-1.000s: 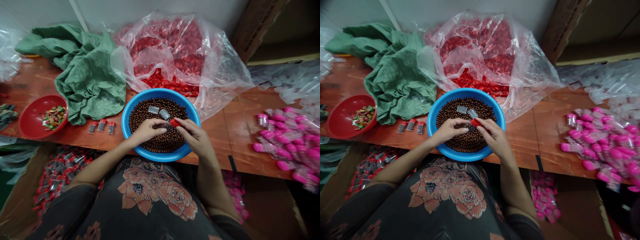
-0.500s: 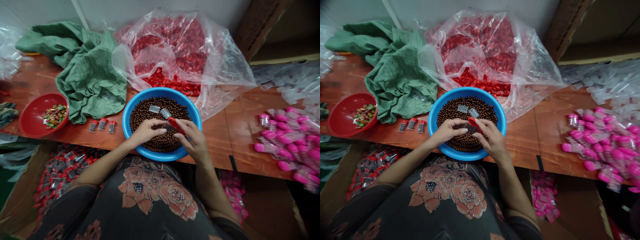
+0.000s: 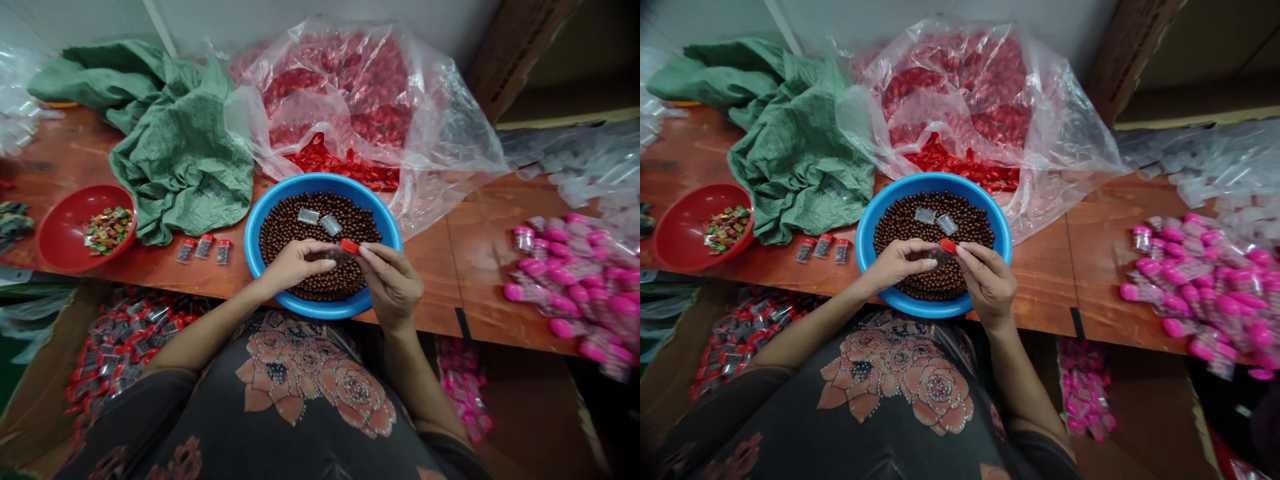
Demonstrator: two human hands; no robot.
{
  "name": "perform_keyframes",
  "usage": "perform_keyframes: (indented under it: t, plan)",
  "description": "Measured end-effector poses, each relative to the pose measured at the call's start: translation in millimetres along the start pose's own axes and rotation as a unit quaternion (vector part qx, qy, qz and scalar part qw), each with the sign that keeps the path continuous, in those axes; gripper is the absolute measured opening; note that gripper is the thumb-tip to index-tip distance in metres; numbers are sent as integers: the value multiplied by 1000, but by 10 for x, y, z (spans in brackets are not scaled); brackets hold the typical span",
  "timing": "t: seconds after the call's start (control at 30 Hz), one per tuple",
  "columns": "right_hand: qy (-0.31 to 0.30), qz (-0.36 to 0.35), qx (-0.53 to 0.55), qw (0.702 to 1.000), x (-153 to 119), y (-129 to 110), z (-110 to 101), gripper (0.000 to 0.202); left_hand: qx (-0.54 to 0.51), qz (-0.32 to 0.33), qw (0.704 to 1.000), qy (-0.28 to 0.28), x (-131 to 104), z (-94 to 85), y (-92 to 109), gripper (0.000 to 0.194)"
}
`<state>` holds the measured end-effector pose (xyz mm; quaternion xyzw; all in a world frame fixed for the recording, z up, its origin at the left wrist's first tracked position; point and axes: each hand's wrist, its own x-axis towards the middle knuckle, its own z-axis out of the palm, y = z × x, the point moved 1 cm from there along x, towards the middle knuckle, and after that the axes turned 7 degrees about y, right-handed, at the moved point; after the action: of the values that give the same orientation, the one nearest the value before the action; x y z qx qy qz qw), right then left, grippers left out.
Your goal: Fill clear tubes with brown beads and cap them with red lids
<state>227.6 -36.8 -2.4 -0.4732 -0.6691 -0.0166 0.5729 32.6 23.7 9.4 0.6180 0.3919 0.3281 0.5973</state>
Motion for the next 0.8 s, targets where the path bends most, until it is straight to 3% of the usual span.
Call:
perform_keyframes:
  t: [0.27,0.43,0.53,0.8]
  plan:
    - [-60,-33,21,997,-10,24,24,50,55,21,998,17,-10,-29,10,34]
    - [-85,-113,-58,988,23,25,49,75,69,36,997,1,-36,-6,38,31]
    - [-107,-145,-69,981,23,36,50,76,73,44,996,4,-44,10,52,30]
    - [-115,-116,-81,983,7,-48,131,86,37,40,997,58,-65,72,82,30]
